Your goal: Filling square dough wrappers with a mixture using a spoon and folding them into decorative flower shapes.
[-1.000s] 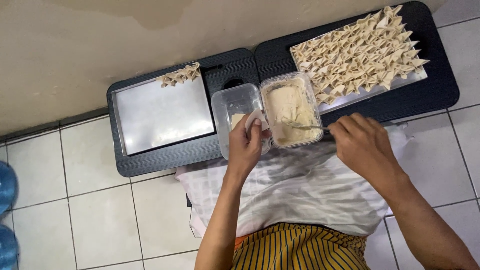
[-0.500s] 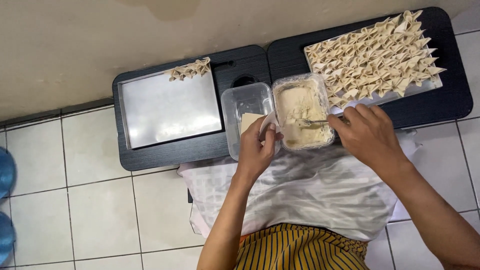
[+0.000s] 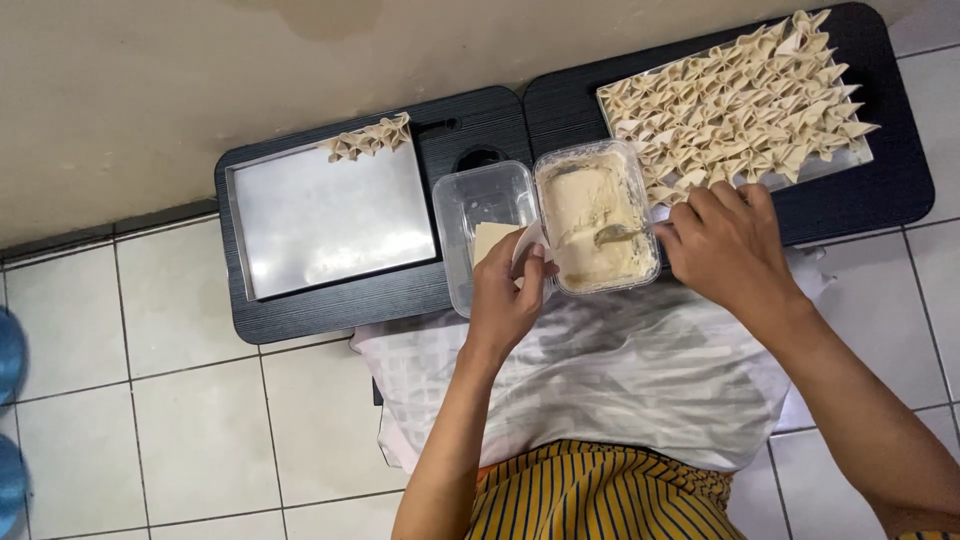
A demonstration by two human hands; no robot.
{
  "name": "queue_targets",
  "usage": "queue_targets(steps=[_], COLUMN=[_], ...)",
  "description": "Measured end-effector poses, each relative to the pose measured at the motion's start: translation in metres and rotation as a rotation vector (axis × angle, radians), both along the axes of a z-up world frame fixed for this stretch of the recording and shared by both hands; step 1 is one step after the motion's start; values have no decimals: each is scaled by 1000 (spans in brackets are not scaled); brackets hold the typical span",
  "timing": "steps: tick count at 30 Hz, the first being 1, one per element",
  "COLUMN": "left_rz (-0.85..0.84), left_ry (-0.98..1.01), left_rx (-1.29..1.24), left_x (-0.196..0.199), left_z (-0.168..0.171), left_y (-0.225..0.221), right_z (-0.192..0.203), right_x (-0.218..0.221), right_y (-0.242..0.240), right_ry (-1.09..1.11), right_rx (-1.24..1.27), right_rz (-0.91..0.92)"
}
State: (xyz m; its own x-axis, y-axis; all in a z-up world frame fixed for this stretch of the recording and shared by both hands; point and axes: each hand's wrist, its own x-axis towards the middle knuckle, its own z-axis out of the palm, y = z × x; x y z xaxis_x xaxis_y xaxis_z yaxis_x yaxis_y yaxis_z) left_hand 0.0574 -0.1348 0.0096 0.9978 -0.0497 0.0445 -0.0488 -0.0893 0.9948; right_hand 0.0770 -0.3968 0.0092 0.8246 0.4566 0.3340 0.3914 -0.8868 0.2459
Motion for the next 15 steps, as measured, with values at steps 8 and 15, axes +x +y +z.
queue_targets(steps=[8, 15], left_rz=[5, 5], left_ry=[0, 15], left_rx=[-5, 5], left_x=[0, 0], left_z=[0, 0], left_y=[0, 1], right_z=[-8, -3], right_x=[2, -1], right_y=[-12, -19], right_ry=[130, 55], right_rx=[2, -20], right_rz=[-93, -97])
